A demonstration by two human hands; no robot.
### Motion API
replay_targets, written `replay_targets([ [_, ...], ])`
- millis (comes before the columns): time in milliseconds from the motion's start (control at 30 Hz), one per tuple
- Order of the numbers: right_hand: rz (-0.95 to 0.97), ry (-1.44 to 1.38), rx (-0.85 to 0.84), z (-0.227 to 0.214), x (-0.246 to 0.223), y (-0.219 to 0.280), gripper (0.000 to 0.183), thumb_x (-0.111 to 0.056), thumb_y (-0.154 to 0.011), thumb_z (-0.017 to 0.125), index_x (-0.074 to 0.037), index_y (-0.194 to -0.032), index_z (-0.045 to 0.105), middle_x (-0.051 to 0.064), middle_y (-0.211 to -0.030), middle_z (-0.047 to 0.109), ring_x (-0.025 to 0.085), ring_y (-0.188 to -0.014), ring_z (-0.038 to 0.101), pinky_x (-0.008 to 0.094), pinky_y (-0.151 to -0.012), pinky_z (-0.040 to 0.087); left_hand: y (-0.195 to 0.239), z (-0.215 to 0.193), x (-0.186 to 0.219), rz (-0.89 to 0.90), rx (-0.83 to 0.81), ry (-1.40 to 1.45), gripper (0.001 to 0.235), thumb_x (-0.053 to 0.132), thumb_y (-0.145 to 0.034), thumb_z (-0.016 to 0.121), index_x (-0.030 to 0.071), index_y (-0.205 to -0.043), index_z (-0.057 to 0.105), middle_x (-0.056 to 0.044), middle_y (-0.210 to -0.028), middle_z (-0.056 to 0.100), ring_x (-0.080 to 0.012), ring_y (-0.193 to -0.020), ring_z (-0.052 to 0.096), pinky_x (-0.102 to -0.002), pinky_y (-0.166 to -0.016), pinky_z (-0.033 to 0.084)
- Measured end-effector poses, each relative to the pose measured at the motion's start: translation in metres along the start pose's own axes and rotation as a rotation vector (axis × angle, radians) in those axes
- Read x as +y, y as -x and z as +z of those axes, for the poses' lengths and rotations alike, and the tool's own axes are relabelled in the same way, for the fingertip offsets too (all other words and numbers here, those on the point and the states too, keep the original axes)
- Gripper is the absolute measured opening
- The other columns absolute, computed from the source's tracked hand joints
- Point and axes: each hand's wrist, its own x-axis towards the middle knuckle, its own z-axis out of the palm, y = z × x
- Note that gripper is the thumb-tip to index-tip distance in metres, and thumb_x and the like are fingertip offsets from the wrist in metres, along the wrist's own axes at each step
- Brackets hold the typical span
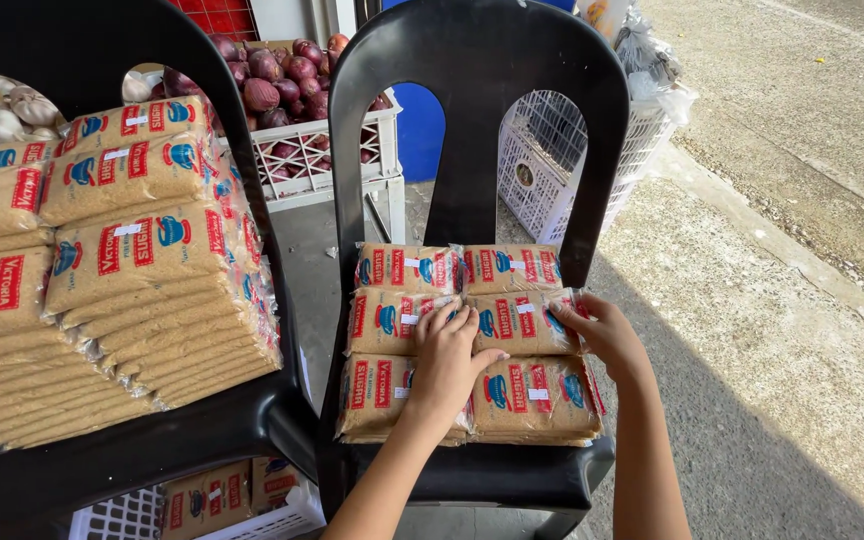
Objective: Cleaning and organizing bags of sugar by removing them from a box, wiping them with a cloth, and stacking them neatly on chairs.
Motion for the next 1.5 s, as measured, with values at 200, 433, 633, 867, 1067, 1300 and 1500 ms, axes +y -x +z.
replay_targets([
  [200,-0.227,0.643,0.401,0.018,-0.022,0.022,0.071,-0.052,-0.077,0.087,-0.005,-0.125,0.063,0.016,-0.111,0.069,0.033,-0.097,0.066,0.045,-0.077,0.051,-0.001,0.003,0.002,-0.021,-0.078,-0.065,0.070,0.044,-0.081,0.080,-0.006,-0.128,0.064,-0.019,-0.137,0.063,-0.0321,-0.142,0.044,-0.051,-0.122,0.023],
  [433,-0.318,0.820,0.281,0.057,-0.043,0.050,0.033,-0.017,-0.096,0.066,-0.018,-0.128,0.063,0.013,-0.122,0.060,0.033,-0.116,0.062,0.048,-0.088,0.054,0.014,-0.025,-0.001,0.145,-0.069,-0.063,0.071,0.037,-0.085,0.076,-0.011,-0.134,0.055,-0.032,-0.149,0.049,-0.0406,-0.142,0.039,-0.055,-0.115,0.024],
  [633,-0.587,1.015,0.430,0.084,-0.077,0.090,0.042,-0.004,-0.077,0.064,-0.013,-0.118,0.067,0.013,-0.110,0.066,0.035,-0.106,0.063,0.047,-0.088,0.054,0.064,-0.107,-0.002,0.123,0.047,-0.072,0.033,0.021,-0.093,0.069,0.001,-0.119,0.072,-0.019,-0.135,0.065,-0.0362,-0.135,0.052,-0.054,-0.119,0.032],
  [867,-1.007,0.592,0.050,0.180,-0.134,0.201,0.027,-0.001,-0.087,0.063,-0.005,-0.114,0.065,0.014,-0.095,0.064,0.036,-0.092,0.064,0.045,-0.079,0.052,0.162,-0.192,-0.001,-0.049,0.483,-0.072,0.011,0.006,-0.091,0.071,0.003,-0.101,0.076,-0.009,-0.107,0.076,-0.0283,-0.110,0.070,-0.043,-0.102,0.051],
  [1067,-1.191,0.363,-0.249,0.257,-0.122,0.277,0.026,0.002,-0.085,0.066,-0.002,-0.110,0.067,0.013,-0.088,0.059,0.033,-0.084,0.061,0.044,-0.074,0.052,0.275,-0.248,0.000,-0.291,0.730,-0.283,0.012,0.007,-0.091,0.072,0.005,-0.103,0.076,-0.007,-0.104,0.076,-0.0256,-0.105,0.070,-0.042,-0.098,0.051],
  [1300,-1.312,0.154,-0.639,0.329,-0.109,0.386,0.032,0.004,-0.081,0.067,-0.002,-0.112,0.069,0.014,-0.088,0.060,0.032,-0.083,0.061,0.042,-0.075,0.053,0.406,-0.246,-0.039,-0.848,1.096,-0.193,0.025,0.002,-0.098,0.063,0.006,-0.121,0.072,-0.008,-0.106,0.077,-0.0243,-0.096,0.072,-0.038,-0.085,0.056],
  [1500,-1.381,0.226,-0.883,0.418,-0.052,0.427,0.031,0.005,-0.080,0.062,0.000,-0.110,0.068,0.014,-0.094,0.065,0.033,-0.091,0.065,0.041,-0.082,0.055,0.509,-0.214,-0.080,-1.132,1.123,-0.353,0.026,0.000,-0.088,0.069,0.003,-0.113,0.073,-0.015,-0.105,0.076,-0.0319,-0.099,0.072,-0.042,-0.089,0.055],
])
